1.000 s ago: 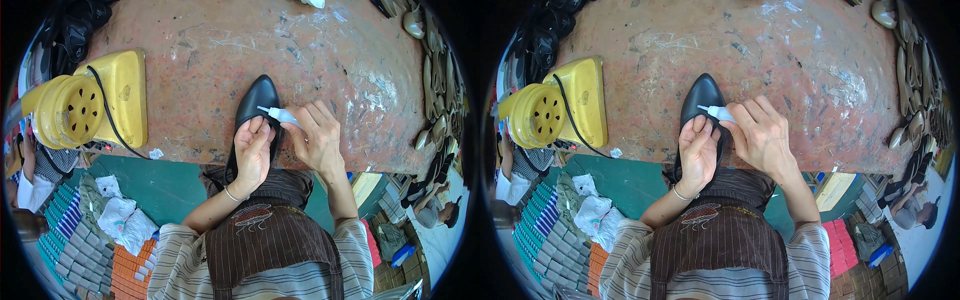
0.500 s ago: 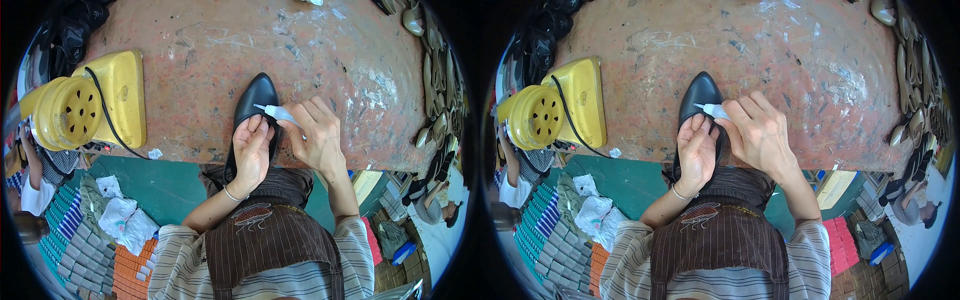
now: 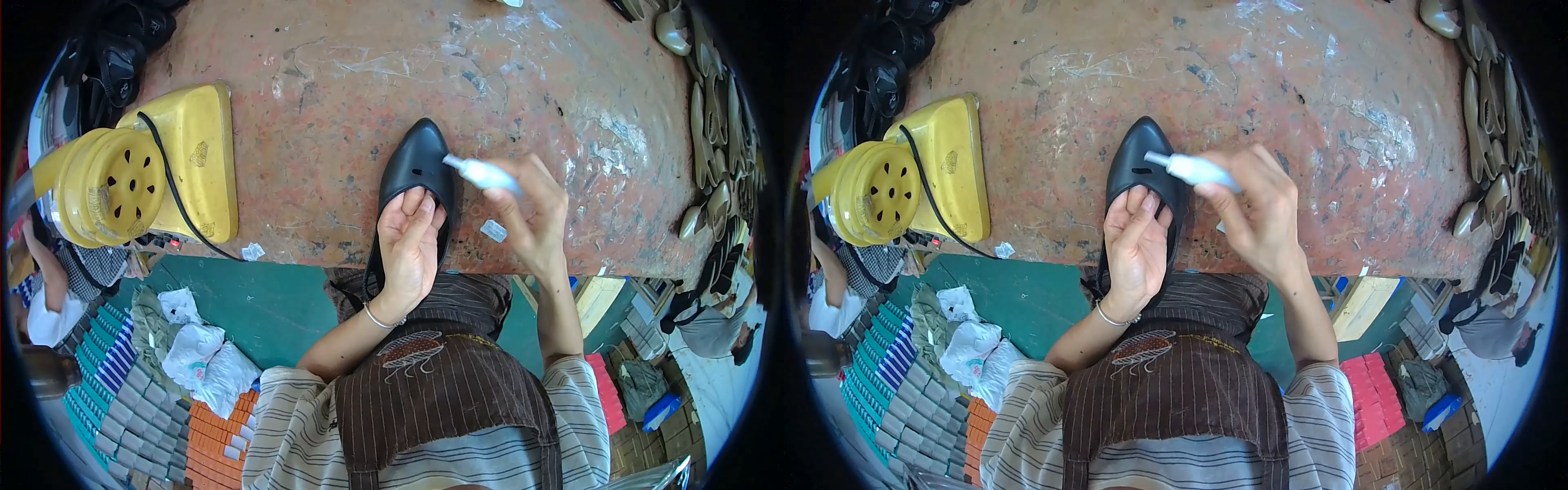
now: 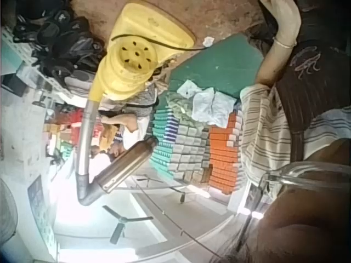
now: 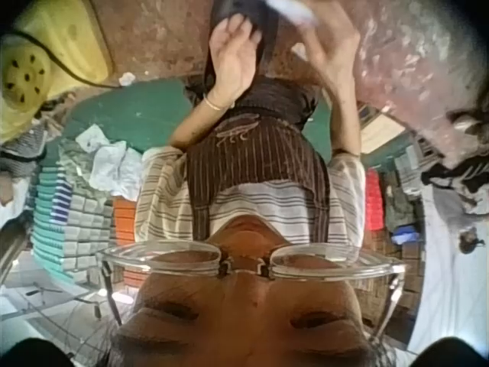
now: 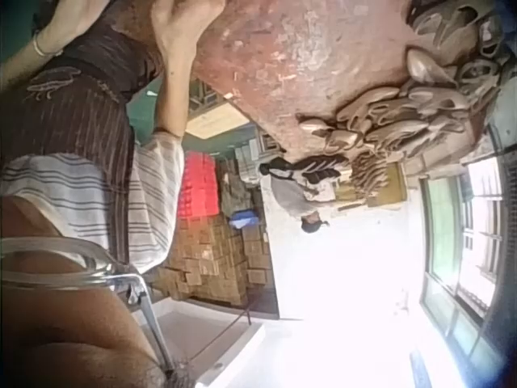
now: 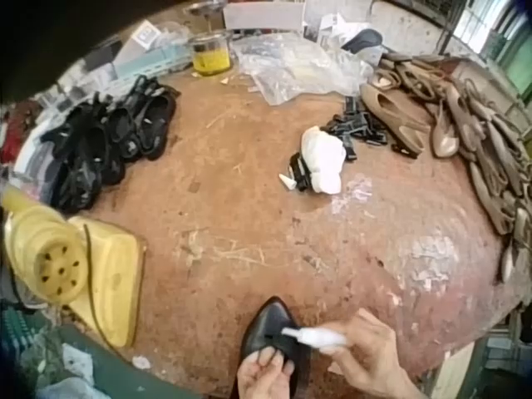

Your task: Attaching decorative buckles to black flat shoes using adhesive.

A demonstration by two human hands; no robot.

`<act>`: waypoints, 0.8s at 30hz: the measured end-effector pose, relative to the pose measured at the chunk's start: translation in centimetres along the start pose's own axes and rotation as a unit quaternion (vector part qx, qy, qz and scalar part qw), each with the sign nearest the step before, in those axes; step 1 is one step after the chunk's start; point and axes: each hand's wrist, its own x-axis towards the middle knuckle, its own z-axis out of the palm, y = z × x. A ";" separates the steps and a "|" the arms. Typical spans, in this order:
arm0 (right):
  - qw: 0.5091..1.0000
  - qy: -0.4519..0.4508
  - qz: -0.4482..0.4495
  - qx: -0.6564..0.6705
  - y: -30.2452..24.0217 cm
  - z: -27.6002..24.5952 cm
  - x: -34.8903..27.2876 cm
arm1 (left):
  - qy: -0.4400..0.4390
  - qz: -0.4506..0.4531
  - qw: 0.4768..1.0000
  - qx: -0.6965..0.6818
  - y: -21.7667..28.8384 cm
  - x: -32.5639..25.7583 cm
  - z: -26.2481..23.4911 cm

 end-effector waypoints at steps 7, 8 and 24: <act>0.994 0.095 -0.029 -0.052 4.0 1.8 3.1 | 0.014 0.004 1.000 -0.014 -0.1 0.0 0.2; 0.989 0.080 -0.043 -0.112 4.4 2.0 3.5 | 0.005 0.010 1.000 -0.009 0.0 0.0 0.1; 0.925 0.239 -0.050 -0.291 11.0 -5.2 19.6 | 0.045 0.010 0.998 0.040 0.2 -1.0 1.2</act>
